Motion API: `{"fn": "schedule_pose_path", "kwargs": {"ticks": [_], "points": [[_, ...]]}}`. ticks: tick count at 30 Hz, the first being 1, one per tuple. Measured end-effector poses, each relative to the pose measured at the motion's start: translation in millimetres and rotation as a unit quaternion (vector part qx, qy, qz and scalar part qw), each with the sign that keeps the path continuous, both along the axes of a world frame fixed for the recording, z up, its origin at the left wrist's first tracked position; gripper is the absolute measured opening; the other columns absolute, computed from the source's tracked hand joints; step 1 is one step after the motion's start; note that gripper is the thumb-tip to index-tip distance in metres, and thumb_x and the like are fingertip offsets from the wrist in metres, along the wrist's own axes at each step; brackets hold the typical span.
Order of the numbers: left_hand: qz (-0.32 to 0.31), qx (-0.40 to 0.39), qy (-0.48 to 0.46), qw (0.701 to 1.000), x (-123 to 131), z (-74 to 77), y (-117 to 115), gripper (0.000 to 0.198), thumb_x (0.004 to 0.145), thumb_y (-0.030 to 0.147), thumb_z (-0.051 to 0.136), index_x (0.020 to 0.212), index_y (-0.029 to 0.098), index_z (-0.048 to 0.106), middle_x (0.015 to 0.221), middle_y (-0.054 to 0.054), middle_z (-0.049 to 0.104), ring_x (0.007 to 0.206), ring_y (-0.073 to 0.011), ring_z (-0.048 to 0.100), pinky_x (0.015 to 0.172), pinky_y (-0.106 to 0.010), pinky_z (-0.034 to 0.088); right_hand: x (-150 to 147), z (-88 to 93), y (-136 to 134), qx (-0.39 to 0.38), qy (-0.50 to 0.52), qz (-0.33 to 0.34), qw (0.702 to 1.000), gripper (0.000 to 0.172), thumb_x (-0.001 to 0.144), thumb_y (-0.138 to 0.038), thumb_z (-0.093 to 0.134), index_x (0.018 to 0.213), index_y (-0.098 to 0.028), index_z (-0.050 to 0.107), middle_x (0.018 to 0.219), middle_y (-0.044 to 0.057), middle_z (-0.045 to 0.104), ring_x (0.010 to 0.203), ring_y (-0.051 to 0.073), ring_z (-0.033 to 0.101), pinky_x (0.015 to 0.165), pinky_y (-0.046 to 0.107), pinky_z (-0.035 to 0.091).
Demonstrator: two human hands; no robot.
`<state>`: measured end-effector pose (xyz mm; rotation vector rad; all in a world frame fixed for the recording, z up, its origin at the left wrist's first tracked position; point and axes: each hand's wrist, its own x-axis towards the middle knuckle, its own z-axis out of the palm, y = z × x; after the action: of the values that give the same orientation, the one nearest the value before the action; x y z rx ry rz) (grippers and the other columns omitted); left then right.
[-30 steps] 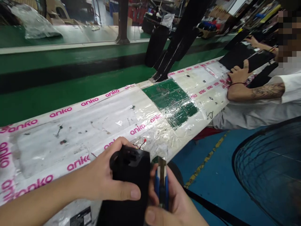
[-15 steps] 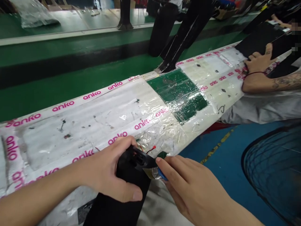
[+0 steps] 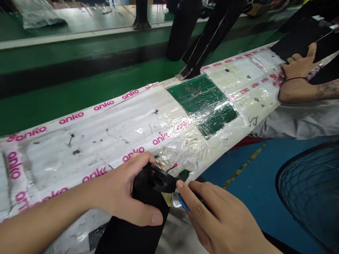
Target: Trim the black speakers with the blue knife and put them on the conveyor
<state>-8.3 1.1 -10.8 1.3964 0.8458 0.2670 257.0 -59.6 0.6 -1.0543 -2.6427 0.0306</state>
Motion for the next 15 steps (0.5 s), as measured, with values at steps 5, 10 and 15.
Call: {"fn": "schedule_pose_path", "kwargs": {"ticks": [5, 10, 15], "points": [[0.001, 0.005, 0.015, 1.000, 1, 3.2, 0, 0.061, 0.066, 0.050, 0.088, 0.108, 0.024, 0.052, 0.102, -0.003, 0.052, 0.092, -0.0238, 0.051, 0.069, -0.030, 0.045, -2, 9.1, 0, -0.002, -0.036, 0.013, 0.999, 0.043, 0.093, -0.005, 0.045, 0.135, -0.007, 0.054, 0.093, 0.011, 0.075, 0.067, 0.025, 0.066, 0.053, 0.038, 0.054], [0.000, -0.020, 0.002, 1.000, 1, 4.4, -1, 0.061, 0.067, 0.051, 0.087, 0.107, 0.025, 0.049, 0.087, 0.002, 0.052, 0.077, -0.0183, 0.049, 0.061, -0.027, 0.042, -2, 16.9, 0, 0.003, -0.068, 0.016, 0.998, 0.044, 0.091, -0.004, 0.042, 0.133, -0.006, 0.053, 0.087, 0.009, 0.073, 0.063, 0.025, 0.067, 0.047, 0.039, 0.054], [0.000, -0.013, -0.006, 1.000, 1, 2.8, -1, 0.060, 0.068, 0.051, 0.088, 0.106, 0.024, 0.049, 0.085, 0.003, 0.054, 0.072, -0.0155, 0.047, 0.060, -0.026, 0.042, -2, 20.8, -3, 0.011, -0.090, 0.019, 0.996, 0.046, 0.087, -0.003, 0.043, 0.132, -0.006, 0.054, 0.084, 0.008, 0.073, 0.059, 0.024, 0.066, 0.043, 0.038, 0.052]]}}
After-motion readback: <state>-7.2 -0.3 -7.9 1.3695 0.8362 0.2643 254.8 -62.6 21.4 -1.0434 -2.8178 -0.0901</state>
